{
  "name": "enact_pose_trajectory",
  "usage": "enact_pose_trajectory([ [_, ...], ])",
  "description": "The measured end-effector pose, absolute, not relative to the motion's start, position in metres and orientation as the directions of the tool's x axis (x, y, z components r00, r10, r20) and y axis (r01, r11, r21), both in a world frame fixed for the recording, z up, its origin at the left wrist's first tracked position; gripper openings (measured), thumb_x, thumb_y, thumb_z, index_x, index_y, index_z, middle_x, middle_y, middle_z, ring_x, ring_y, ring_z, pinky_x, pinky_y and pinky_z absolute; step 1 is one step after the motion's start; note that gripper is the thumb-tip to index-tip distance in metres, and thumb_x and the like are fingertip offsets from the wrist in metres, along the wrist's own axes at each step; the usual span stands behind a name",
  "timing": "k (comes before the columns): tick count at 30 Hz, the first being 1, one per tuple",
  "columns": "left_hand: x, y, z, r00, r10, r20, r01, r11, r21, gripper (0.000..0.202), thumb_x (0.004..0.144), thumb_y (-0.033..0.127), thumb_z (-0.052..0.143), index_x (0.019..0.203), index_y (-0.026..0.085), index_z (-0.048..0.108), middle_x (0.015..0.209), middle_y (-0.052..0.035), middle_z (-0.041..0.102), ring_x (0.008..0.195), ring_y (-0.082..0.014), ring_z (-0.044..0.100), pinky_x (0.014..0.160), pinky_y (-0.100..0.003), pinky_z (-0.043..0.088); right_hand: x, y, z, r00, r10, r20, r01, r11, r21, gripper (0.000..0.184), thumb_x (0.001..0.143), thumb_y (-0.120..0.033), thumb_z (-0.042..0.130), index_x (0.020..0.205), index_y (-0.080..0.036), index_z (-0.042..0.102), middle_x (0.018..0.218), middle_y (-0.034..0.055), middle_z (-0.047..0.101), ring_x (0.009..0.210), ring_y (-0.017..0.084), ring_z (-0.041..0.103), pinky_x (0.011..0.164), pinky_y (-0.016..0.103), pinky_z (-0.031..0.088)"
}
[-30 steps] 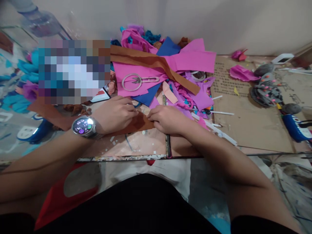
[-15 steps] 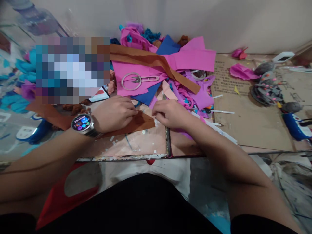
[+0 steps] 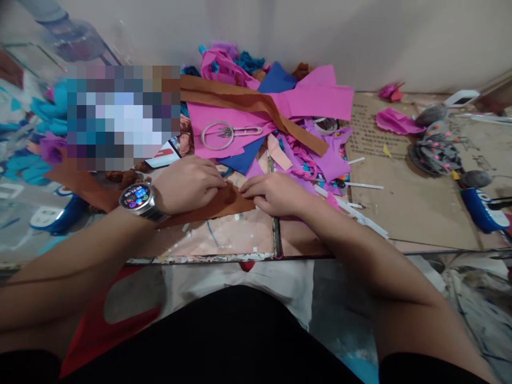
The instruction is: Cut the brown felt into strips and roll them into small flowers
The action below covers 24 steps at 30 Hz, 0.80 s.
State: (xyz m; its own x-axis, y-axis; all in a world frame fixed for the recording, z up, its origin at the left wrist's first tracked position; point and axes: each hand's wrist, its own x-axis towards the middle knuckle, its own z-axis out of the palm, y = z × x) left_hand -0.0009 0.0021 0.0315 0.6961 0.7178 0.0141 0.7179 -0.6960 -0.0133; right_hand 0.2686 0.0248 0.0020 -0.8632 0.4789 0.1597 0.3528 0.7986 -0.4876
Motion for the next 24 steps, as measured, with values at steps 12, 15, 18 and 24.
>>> enact_pose_trajectory([
  [12, -0.002, 0.003, 0.028, 0.672, 0.735, 0.093, 0.739, -0.673, -0.023, 0.039, 0.101, 0.021, 0.045, 0.114, 0.02, 0.082, 0.103, -0.0117, 0.078, 0.104, -0.028, 0.068, 0.093, -0.043, 0.051, 0.268, 0.023, 0.009, -0.868, 0.475, 0.147, 0.363, 0.808, -0.464, 0.035, 0.087, -0.007, 0.051, 0.097, -0.017, 0.082, 0.11, 0.0082, 0.082, 0.096, 0.022, 0.078, 0.091, 0.035, 0.06],
  [15, 0.0, 0.002, 0.026, 0.662, 0.743, 0.097, 0.748, -0.663, -0.029, 0.037, 0.104, 0.03, 0.048, 0.112, 0.019, 0.082, 0.101, -0.0134, 0.076, 0.103, -0.0286, 0.066, 0.091, -0.043, 0.051, 0.269, 0.023, 0.01, -0.871, 0.469, 0.145, 0.358, 0.809, -0.467, 0.033, 0.086, -0.007, 0.051, 0.094, -0.017, 0.082, 0.105, 0.0081, 0.081, 0.091, 0.021, 0.077, 0.088, 0.033, 0.058],
  [18, 0.002, 0.0, 0.026, 0.647, 0.758, 0.086, 0.762, -0.646, -0.046, 0.035, 0.104, 0.031, 0.05, 0.105, 0.017, 0.083, 0.095, -0.0135, 0.073, 0.097, -0.0283, 0.065, 0.085, -0.042, 0.05, 0.269, 0.022, 0.011, -0.873, 0.466, 0.142, 0.355, 0.808, -0.471, 0.032, 0.086, -0.008, 0.052, 0.092, -0.017, 0.081, 0.1, 0.0085, 0.079, 0.088, 0.02, 0.075, 0.085, 0.032, 0.056],
  [24, 0.002, 0.0, 0.022, 0.639, 0.761, 0.107, 0.768, -0.638, -0.05, 0.032, 0.103, 0.029, 0.053, 0.1, 0.017, 0.082, 0.094, -0.0122, 0.071, 0.095, -0.0281, 0.064, 0.081, -0.041, 0.049, 0.264, 0.019, 0.011, -0.788, 0.603, 0.125, 0.476, 0.725, -0.498, 0.039, 0.103, -0.025, 0.055, 0.14, -0.02, 0.069, 0.107, 0.0074, 0.081, 0.087, 0.02, 0.072, 0.078, 0.029, 0.049],
])
